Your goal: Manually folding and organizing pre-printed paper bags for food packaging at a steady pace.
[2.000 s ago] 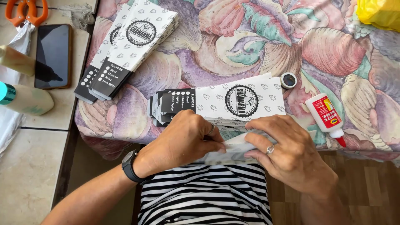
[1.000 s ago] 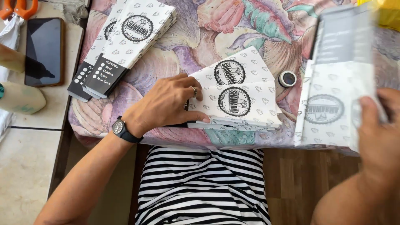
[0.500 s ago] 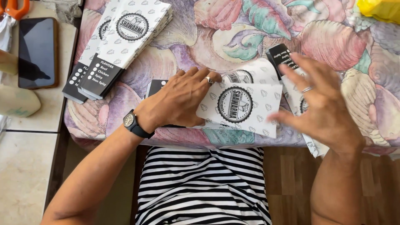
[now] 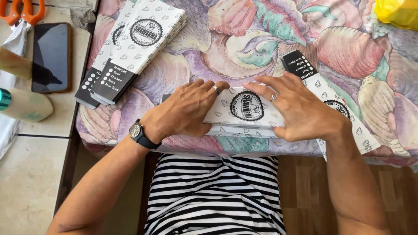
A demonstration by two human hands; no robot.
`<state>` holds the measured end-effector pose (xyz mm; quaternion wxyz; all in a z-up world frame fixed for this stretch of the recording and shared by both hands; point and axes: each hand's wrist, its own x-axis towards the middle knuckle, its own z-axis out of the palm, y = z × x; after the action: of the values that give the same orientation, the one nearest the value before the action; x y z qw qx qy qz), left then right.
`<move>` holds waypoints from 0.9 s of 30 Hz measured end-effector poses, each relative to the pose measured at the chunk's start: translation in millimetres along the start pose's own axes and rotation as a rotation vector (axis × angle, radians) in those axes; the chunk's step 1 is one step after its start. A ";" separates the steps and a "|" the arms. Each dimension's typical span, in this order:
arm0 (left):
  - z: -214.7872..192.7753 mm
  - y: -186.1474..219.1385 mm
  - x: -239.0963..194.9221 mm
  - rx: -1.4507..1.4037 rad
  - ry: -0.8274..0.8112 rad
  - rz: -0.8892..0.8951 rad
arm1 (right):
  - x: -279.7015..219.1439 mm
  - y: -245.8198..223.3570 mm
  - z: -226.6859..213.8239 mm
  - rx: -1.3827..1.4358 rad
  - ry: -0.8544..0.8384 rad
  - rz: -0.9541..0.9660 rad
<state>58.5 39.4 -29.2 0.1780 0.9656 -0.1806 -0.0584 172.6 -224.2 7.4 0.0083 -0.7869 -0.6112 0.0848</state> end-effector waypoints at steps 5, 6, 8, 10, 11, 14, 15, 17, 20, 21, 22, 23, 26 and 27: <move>3.3 1.6 -9.1 -0.017 0.085 0.040 | -5.7 -10.7 2.1 0.060 0.000 0.037; 5.8 2.3 -13.1 0.091 0.087 0.011 | -9.7 -18.3 4.9 0.033 0.100 0.041; 9.4 5.0 -23.0 0.197 0.086 -0.021 | -17.6 -37.0 15.1 0.010 0.198 0.044; 11.3 9.5 -35.7 0.268 0.167 -0.057 | -25.7 -60.0 29.8 -0.130 0.676 0.029; 16.9 8.6 -39.1 0.267 0.164 -0.060 | -26.0 -75.9 38.3 -0.127 0.675 0.028; 30.6 4.6 -45.5 0.378 0.265 -0.070 | -21.4 -116.0 59.8 0.021 0.746 -0.103; 34.7 2.2 -45.5 0.338 0.266 -0.076 | -16.3 -125.0 65.8 -0.014 0.685 -0.098; 40.1 -3.3 -44.9 0.302 0.272 -0.080 | -8.9 -132.6 78.5 -0.053 0.629 -0.095; 46.4 -10.0 -44.5 0.152 0.209 -0.052 | -5.2 -130.4 95.3 -0.163 0.536 0.001; 49.1 -11.6 -44.2 0.159 0.220 -0.046 | -4.8 -130.1 98.1 -0.195 0.522 0.030; 52.7 -12.5 -44.5 0.162 0.229 -0.041 | -5.4 -130.5 101.3 -0.224 0.505 0.059; 53.7 -14.4 -43.7 0.160 0.227 -0.041 | -4.4 -130.1 100.6 -0.222 0.503 0.060; 59.3 -16.4 -43.8 0.136 0.237 -0.041 | -9.1 -127.7 104.9 -0.268 0.486 0.111; 60.5 -16.2 -44.3 0.126 0.238 -0.041 | -13.8 -124.7 109.7 -0.279 0.483 0.190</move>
<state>12.0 50.4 -89.1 0.1359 0.9784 -0.1416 0.0642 33.8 -215.9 -84.5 0.0373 -0.8316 -0.5207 -0.1895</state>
